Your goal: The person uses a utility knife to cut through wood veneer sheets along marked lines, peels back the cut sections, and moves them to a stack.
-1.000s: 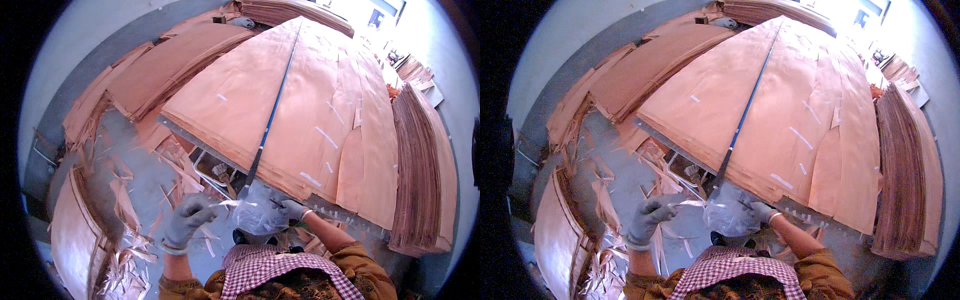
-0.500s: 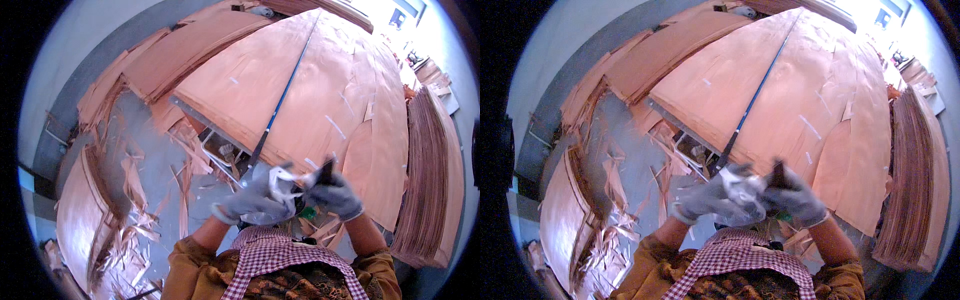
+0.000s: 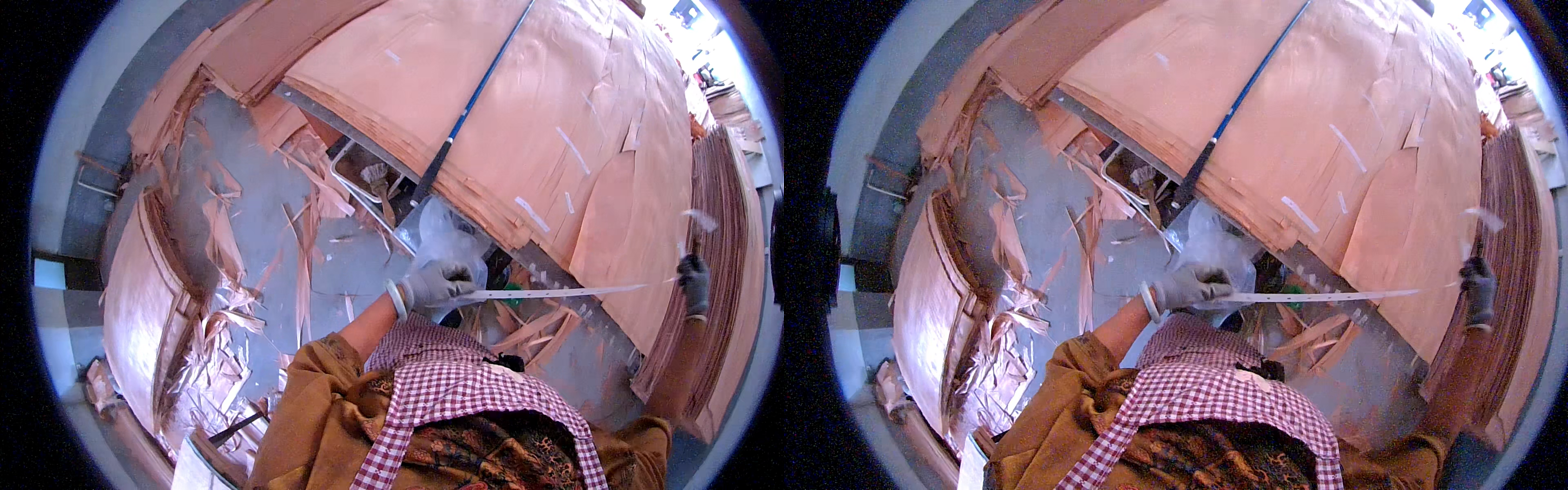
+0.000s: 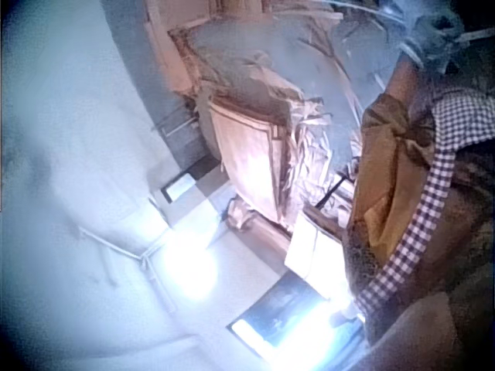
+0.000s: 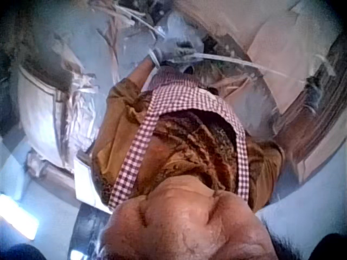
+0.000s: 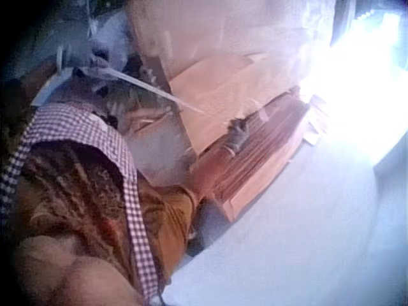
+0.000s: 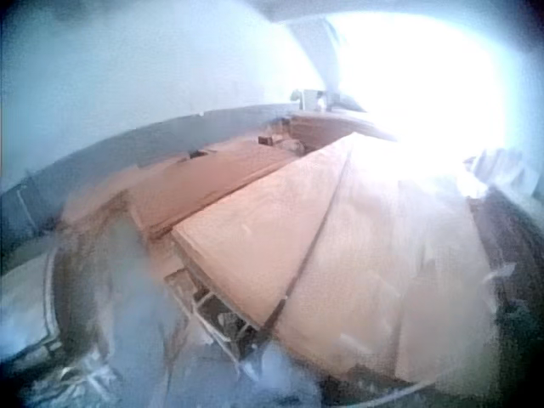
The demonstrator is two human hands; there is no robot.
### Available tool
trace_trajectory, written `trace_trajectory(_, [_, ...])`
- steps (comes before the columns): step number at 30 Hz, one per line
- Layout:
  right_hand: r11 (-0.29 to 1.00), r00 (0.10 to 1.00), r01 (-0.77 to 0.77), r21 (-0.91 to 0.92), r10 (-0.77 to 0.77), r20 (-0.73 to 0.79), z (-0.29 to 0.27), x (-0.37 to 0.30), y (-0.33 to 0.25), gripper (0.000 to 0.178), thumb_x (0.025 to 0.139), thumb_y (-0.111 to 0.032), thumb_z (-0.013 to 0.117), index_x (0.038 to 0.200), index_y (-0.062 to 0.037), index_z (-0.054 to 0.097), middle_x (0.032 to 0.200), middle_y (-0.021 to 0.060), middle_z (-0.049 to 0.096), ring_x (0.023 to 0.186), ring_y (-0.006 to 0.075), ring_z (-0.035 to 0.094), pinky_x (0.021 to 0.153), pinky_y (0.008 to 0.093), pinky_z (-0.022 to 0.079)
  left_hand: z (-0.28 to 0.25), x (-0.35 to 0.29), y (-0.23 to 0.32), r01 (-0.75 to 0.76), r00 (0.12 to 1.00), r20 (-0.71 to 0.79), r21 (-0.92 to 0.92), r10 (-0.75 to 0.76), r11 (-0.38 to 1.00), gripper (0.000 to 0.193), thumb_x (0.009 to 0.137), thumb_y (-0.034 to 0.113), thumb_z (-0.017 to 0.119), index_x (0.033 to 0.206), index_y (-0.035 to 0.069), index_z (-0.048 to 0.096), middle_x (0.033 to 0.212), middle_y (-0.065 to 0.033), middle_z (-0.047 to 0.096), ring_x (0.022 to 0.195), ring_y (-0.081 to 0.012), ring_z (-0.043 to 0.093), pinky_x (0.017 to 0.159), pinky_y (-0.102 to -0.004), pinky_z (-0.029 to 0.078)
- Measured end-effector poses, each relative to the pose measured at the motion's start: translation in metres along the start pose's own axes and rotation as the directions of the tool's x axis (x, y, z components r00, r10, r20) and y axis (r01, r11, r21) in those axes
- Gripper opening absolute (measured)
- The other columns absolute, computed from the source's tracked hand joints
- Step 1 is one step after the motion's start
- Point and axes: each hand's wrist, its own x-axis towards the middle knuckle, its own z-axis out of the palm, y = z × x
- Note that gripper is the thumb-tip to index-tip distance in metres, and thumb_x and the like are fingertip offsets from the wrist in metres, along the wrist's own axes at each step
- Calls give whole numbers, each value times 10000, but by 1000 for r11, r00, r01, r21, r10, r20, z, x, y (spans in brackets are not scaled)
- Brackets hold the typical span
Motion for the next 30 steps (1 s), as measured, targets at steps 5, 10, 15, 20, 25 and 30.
trace_trajectory(5, [977,980,-176,121,186,-77,85,-20,-1,57,855,-117,584,840,-63,585,665,21,582,486,103,491,401,245,348,-2,-19,-61,-76,992,120,335,38,939,329,902,324,573,1070,44,617,918,-87,655,840,-179,598,782,-326,471])
trace_trajectory(10, [945,908,-221,241,289,-303,86,-11,-65,105,836,-153,622,813,-54,593,644,32,585,437,92,465,371,238,307,-14,-7,-89,58,993,-100,-6,-58,998,220,899,214,601,1005,25,640,803,-13,619,719,-97,574,649,-282,480])
trace_trajectory(15, [347,915,-397,-850,227,-335,82,-26,-83,248,805,-150,555,1010,-53,654,973,192,652,975,353,620,855,429,492,-50,-7,-66,42,998,43,-35,-41,998,173,876,201,640,935,39,654,746,19,594,679,-70,505,596,-262,447])
trace_trajectory(20, [901,881,305,-309,-143,452,245,-77,-166,287,871,-144,527,1128,-40,603,1035,131,663,891,266,645,801,378,494,-58,-7,-80,-43,999,27,95,40,995,189,880,198,623,879,9,630,686,-32,575,646,-120,499,582,-309,444])
trace_trajectory(25, [836,262,390,386,-502,824,458,-178,-237,485,804,-86,588,1281,-79,499,1124,169,593,999,272,562,871,381,445,-81,-25,-118,-180,923,316,-151,219,972,239,893,165,553,1079,23,604,1105,-116,571,986,-204,526,865,-337,426])
trace_trajectory(30, [666,497,734,-134,-391,775,568,-201,-216,512,808,-114,540,1308,-200,469,1311,245,415,978,420,566,805,440,483,-147,-72,-126,-280,942,284,382,177,881,323,911,189,525,1205,64,571,1368,-143,442,1177,-255,485,1003,-347,389])
